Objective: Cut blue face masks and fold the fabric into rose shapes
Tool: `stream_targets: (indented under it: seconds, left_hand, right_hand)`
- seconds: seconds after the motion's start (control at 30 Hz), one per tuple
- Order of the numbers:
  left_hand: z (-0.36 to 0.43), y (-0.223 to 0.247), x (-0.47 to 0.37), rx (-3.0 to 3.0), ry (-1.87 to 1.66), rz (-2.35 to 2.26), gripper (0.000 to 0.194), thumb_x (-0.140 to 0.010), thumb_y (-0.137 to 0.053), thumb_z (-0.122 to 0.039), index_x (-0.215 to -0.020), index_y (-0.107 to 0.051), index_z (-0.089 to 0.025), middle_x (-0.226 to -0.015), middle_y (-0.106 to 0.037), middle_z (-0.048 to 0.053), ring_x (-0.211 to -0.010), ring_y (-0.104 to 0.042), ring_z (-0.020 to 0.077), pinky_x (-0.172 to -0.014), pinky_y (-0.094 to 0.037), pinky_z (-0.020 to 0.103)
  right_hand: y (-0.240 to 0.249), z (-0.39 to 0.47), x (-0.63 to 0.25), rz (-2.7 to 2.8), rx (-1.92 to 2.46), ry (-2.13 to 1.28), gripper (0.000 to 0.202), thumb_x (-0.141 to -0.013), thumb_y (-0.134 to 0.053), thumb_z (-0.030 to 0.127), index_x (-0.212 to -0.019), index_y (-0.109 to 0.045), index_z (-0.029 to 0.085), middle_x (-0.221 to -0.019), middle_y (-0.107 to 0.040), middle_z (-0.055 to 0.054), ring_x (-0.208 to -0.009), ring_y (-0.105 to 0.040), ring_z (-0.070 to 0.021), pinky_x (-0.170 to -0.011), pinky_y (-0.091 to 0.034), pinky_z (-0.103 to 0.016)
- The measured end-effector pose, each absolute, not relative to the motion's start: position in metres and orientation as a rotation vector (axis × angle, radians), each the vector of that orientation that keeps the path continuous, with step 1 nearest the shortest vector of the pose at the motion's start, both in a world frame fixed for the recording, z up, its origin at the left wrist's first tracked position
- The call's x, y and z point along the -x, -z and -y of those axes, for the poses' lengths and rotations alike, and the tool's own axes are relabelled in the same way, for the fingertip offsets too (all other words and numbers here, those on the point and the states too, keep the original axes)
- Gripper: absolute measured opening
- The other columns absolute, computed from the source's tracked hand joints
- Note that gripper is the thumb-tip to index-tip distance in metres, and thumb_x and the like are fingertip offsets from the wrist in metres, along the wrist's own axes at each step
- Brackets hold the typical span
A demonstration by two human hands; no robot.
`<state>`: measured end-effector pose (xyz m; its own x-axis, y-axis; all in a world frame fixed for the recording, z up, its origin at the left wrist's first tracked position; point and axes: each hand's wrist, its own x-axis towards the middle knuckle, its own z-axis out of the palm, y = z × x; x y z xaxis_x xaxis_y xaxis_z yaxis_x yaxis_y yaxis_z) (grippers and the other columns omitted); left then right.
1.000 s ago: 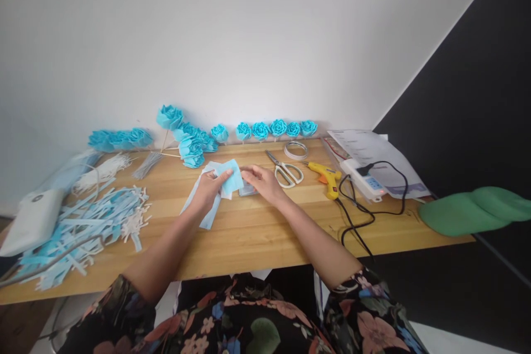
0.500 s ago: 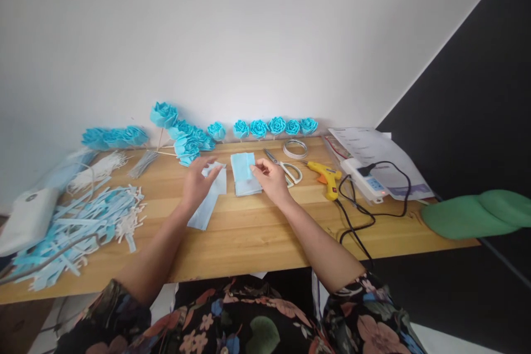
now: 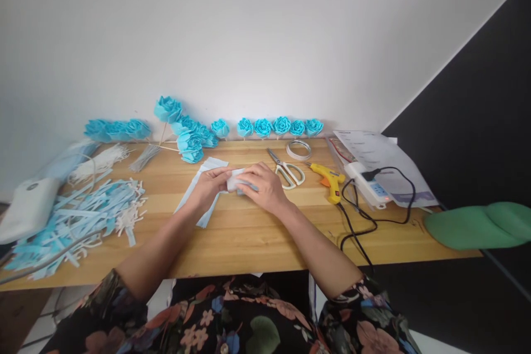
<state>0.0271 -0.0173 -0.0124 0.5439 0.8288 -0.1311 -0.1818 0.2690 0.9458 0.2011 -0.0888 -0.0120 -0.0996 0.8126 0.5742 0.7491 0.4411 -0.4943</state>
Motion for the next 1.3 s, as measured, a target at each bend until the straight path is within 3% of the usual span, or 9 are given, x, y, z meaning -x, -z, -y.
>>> stream_targets:
  seconds: [0.17,0.33,0.43,0.53,0.67,0.8,1.03,1.13,1.3]
  left_hand:
    - [0.017,0.013,-0.027,-1.111,-0.835,-0.756,0.041,-0.063,-0.079,-0.042,-0.091,-0.074,-0.013,-0.073,-0.067,0.002,-0.059,-0.055,0.0105,-0.056,-0.043,0.022]
    - [0.019,0.013,-0.028,-1.262,-0.853,-0.736,0.042,-0.069,-0.075,-0.046,-0.097,-0.073,-0.013,-0.069,-0.064,0.001,-0.056,-0.051,0.0094,-0.054,-0.041,0.022]
    - [0.017,0.013,-0.026,-1.41,-0.855,-0.686,0.047,-0.08,-0.064,-0.05,-0.11,-0.07,-0.014,-0.078,-0.069,0.004,-0.065,-0.061,0.0143,-0.064,-0.049,0.027]
    - [0.018,0.014,-0.025,-1.749,-0.857,-0.695,0.04,-0.091,-0.052,-0.044,-0.114,-0.069,-0.016,-0.096,-0.074,0.01,-0.089,-0.067,0.0219,-0.084,-0.051,0.035]
    - [0.027,0.018,-0.028,-2.336,-0.767,-0.599,0.032,-0.094,-0.048,-0.032,-0.11,-0.071,-0.016,-0.114,-0.071,0.012,-0.108,-0.063,0.0269,-0.098,-0.046,0.043]
    - [0.042,0.025,-0.034,-2.665,-0.525,-0.512,0.036,-0.092,-0.052,-0.027,-0.122,-0.063,-0.011,-0.133,-0.059,0.018,-0.122,-0.054,0.03,-0.103,-0.044,0.045]
    - [0.059,0.03,-0.037,-2.877,-0.205,-0.502,0.043,-0.089,-0.058,-0.039,-0.127,-0.058,-0.017,-0.142,-0.05,0.013,-0.129,-0.046,0.034,-0.105,-0.04,0.046]
    - [0.062,0.029,-0.038,-2.888,-0.147,-0.475,0.043,-0.09,-0.057,-0.042,-0.125,-0.059,-0.016,-0.14,-0.052,0.014,-0.123,-0.051,0.033,-0.105,-0.039,0.046]
    - [0.063,0.031,-0.037,-2.903,-0.163,-0.466,0.046,-0.087,-0.061,-0.046,-0.124,-0.06,-0.017,-0.137,-0.053,0.017,-0.125,-0.049,0.033,-0.108,-0.034,0.048]
  right_hand:
    - [0.01,0.087,-0.21,1.406,1.425,-0.427,0.033,-0.093,-0.051,0.043,-0.117,-0.064,0.025,-0.107,-0.069,-0.007,-0.098,-0.063,-0.0213,-0.086,-0.049,-0.036]
    - [0.014,0.082,-0.213,1.237,1.337,-0.902,0.05,-0.08,-0.066,0.041,-0.126,-0.056,0.024,-0.087,-0.069,-0.002,-0.074,-0.063,-0.017,-0.065,-0.049,-0.029]
    - [0.012,0.08,-0.221,1.179,1.295,-0.869,0.052,-0.077,-0.069,0.039,-0.126,-0.057,0.025,-0.082,-0.067,0.0,-0.067,-0.059,-0.0141,-0.061,-0.047,-0.027]
    - [0.008,0.078,-0.237,1.06,1.284,-0.768,0.058,-0.074,-0.071,0.041,-0.127,-0.056,0.024,-0.083,-0.067,0.0,-0.07,-0.06,-0.0152,-0.065,-0.049,-0.028]
    - [0.004,0.076,-0.254,1.02,1.351,-0.702,0.064,-0.075,-0.067,0.051,-0.131,-0.052,0.025,-0.089,-0.066,-0.004,-0.075,-0.062,-0.0192,-0.064,-0.049,-0.031]
    - [0.003,0.077,-0.253,1.027,1.351,-0.74,0.063,-0.074,-0.067,0.053,-0.129,-0.054,0.026,-0.088,-0.065,-0.004,-0.079,-0.063,-0.0205,-0.066,-0.05,-0.032]
    - [0.009,0.078,-0.237,1.005,1.326,-1.025,0.055,-0.071,-0.073,0.042,-0.122,-0.061,0.025,-0.072,-0.061,0.003,-0.063,-0.056,-0.0123,-0.056,-0.044,-0.024]
    - [0.021,0.076,-0.233,1.082,1.351,-1.099,0.055,-0.072,-0.072,0.039,-0.123,-0.061,0.023,-0.07,-0.061,0.003,-0.061,-0.056,-0.0118,-0.055,-0.042,-0.023]
    - [0.047,0.069,-0.232,1.401,1.595,-0.851,0.041,-0.077,-0.063,0.03,-0.116,-0.066,0.022,-0.078,-0.066,0.0,-0.067,-0.057,-0.0147,-0.059,-0.043,-0.026]
